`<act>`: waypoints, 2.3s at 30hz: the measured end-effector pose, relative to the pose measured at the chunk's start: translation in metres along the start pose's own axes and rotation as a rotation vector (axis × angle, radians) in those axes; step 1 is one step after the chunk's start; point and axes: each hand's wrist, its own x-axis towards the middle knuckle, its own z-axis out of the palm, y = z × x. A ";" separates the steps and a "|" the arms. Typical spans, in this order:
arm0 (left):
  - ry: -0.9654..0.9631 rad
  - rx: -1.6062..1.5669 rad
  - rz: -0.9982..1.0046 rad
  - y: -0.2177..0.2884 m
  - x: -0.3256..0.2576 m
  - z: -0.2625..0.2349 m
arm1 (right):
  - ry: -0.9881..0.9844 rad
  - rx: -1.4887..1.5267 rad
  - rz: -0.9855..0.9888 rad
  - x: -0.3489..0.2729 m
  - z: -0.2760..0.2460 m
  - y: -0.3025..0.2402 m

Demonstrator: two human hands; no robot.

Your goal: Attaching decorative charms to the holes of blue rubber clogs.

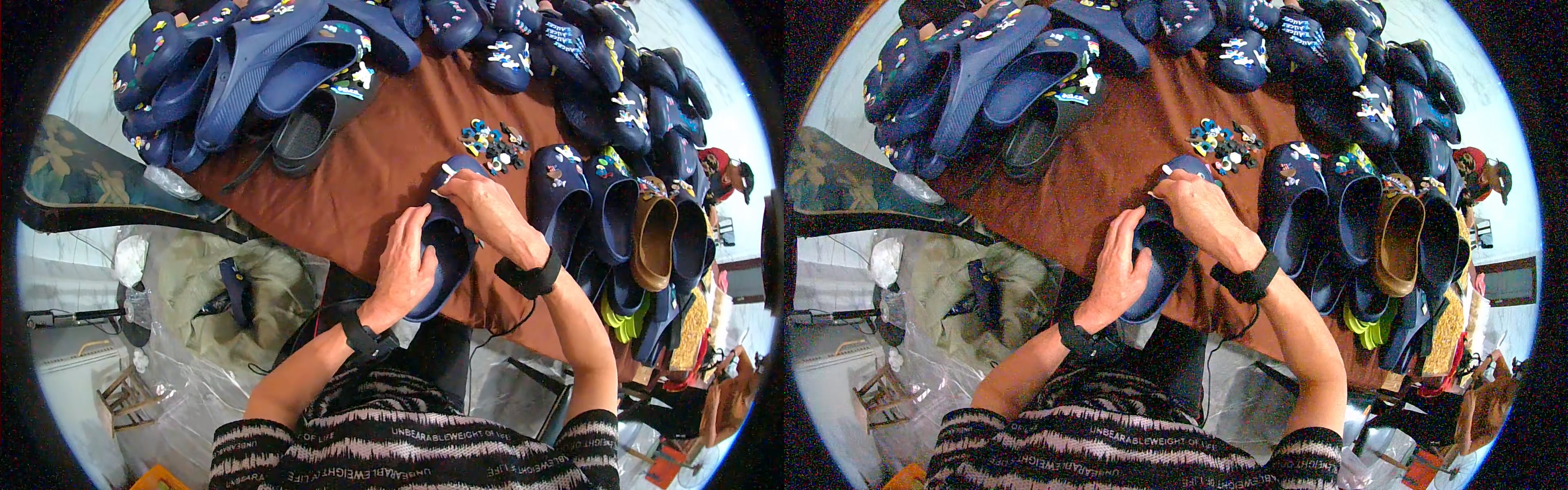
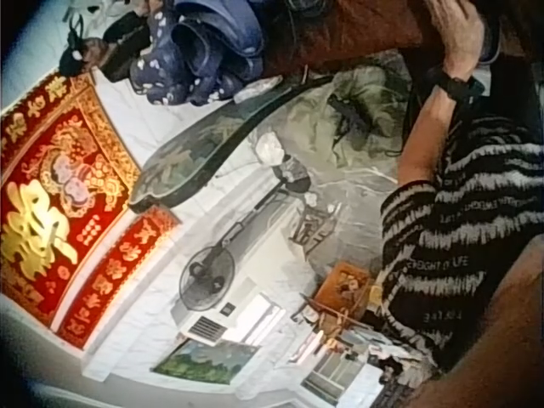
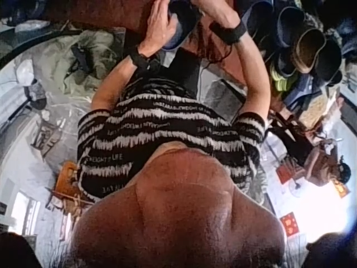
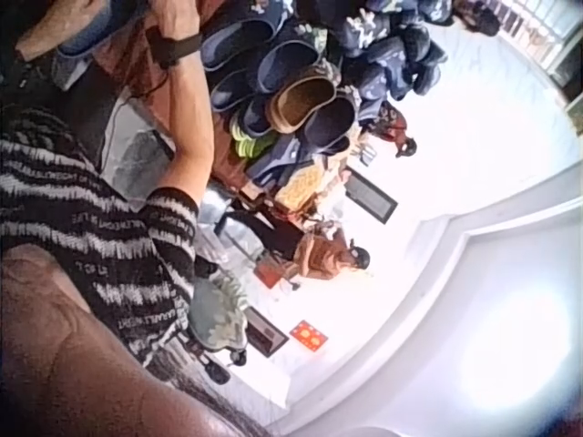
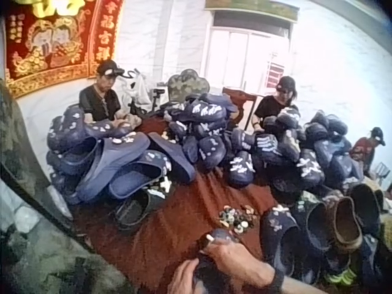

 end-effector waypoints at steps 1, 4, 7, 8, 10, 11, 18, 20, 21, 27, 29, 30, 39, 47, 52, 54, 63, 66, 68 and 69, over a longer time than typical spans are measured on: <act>-0.002 0.019 0.020 -0.001 0.000 0.000 | 0.011 0.012 -0.008 -0.002 0.000 0.000; -0.002 0.031 0.028 0.000 0.000 0.000 | 0.015 0.007 -0.006 -0.004 -0.003 0.000; -0.001 0.027 0.016 0.000 -0.001 0.000 | -0.036 -0.024 -0.004 0.000 -0.007 -0.002; 0.001 0.026 0.018 0.000 -0.001 0.000 | -0.080 -0.042 -0.012 0.001 -0.008 -0.003; 0.000 0.025 0.016 0.000 -0.002 0.001 | -0.086 -0.051 -0.001 0.000 -0.007 -0.005; 0.004 0.025 0.012 -0.001 -0.002 0.001 | -0.092 -0.061 0.006 0.001 -0.006 -0.005; -0.015 0.021 0.026 0.001 0.000 0.001 | -0.062 0.005 -0.020 -0.008 -0.002 0.016; -0.008 0.023 0.012 0.001 0.000 0.002 | 0.040 0.294 -0.068 -0.016 -0.004 0.029; -0.014 0.019 0.017 0.000 0.000 0.002 | 0.044 0.291 -0.061 -0.024 -0.004 0.035; -0.004 0.051 0.038 -0.003 0.000 -0.001 | 0.279 0.336 0.445 -0.078 -0.014 0.040; -0.004 0.052 0.059 -0.003 0.000 0.000 | 0.261 0.424 0.446 -0.094 -0.003 0.045; -0.006 0.038 0.050 -0.003 0.000 -0.001 | 0.255 0.454 0.456 -0.101 0.006 0.046; -0.030 -0.039 -0.011 -0.012 0.003 0.003 | 0.210 0.561 0.513 -0.125 0.035 -0.012; -0.075 -0.184 -0.113 -0.025 -0.013 -0.005 | 0.209 0.321 0.656 -0.129 0.074 -0.057; -0.081 -0.204 -0.120 -0.021 -0.015 -0.008 | 0.305 0.254 0.620 -0.129 0.082 -0.054; -0.071 -0.210 -0.100 -0.024 -0.016 -0.007 | 0.323 0.247 0.612 -0.130 0.076 -0.050; -0.069 -0.116 0.032 -0.029 -0.022 0.000 | 0.608 0.099 0.463 -0.179 0.007 -0.010; -0.074 -0.033 0.087 -0.028 -0.023 0.002 | 0.834 0.058 0.476 -0.210 -0.062 0.003; -0.062 -0.001 0.107 -0.031 -0.023 -0.002 | 0.920 0.061 0.514 -0.223 -0.122 0.010; -0.065 0.028 0.125 -0.031 -0.023 -0.002 | 0.936 0.055 0.540 -0.235 -0.152 0.018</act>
